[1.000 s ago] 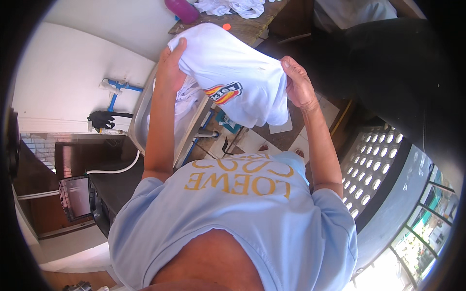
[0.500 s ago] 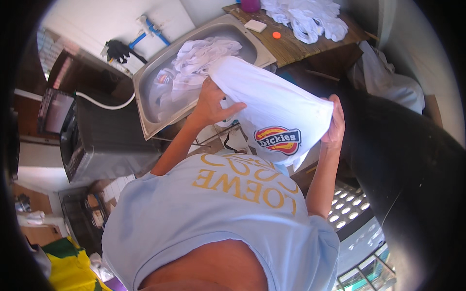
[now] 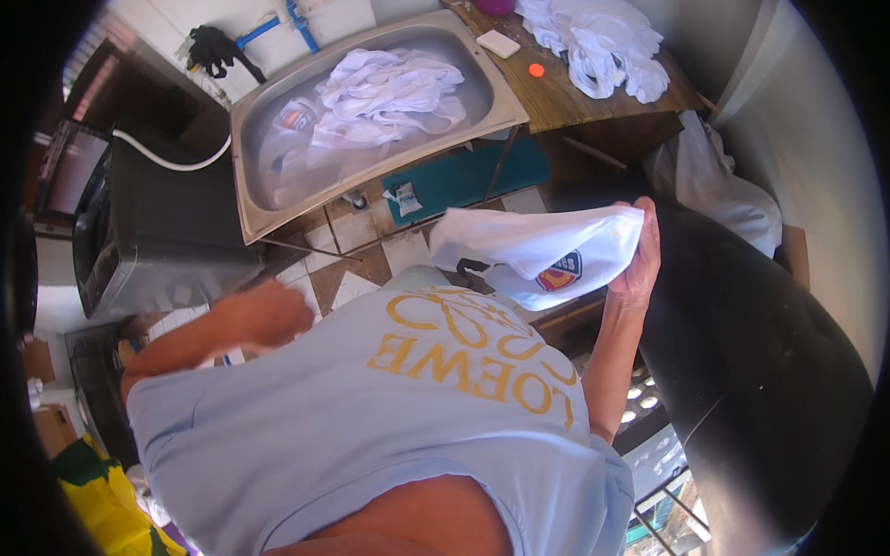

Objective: The person washes white shirts by hand in a sink, applying liquid from a purple bottle, scrubbing the fabric against itself, and rinsing it under a running tap.

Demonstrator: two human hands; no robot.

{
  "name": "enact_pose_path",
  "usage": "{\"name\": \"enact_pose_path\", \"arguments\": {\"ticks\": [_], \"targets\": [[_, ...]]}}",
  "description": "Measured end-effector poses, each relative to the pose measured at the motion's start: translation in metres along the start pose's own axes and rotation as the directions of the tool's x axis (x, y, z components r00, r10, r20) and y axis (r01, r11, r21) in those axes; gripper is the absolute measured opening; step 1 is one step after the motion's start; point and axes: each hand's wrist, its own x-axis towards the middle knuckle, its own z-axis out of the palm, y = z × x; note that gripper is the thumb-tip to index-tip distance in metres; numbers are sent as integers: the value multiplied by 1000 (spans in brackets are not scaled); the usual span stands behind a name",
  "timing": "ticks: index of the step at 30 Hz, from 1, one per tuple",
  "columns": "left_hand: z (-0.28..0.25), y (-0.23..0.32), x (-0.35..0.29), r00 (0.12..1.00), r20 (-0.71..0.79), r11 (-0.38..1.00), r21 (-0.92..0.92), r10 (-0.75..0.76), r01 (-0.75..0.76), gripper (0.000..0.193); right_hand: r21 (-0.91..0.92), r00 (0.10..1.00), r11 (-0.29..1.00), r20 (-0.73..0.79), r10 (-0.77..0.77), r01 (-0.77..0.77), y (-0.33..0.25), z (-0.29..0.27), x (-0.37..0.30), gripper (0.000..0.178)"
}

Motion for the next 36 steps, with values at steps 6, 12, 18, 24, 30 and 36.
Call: {"name": "enact_pose_path", "arguments": {"ticks": [6,12,18,24,30,36], "targets": [[17,20,-60,973,54,868,-442,-224,224,16,12,992,1000,-127,3,-2,10,3,15,17],[42,13,-42,983,-33,808,-575,-178,127,16,-9,986,1000,-167,-12,10,10,0,19,20],[47,3,-12,985,-124,779,-627,-122,17,15,-1,989,1000,-148,-18,18,15,3,23,20],[51,6,19,977,-198,752,-655,-75,-75,15,10,993,1000,-118,-8,10,20,-1,28,19],[52,10,43,966,-254,721,-679,-55,-137,14,33,992,999,-123,-9,14,21,3,28,19],[58,12,46,970,-241,715,-685,-39,-141,14,33,992,999,-123,-7,11,18,2,26,18]]}}
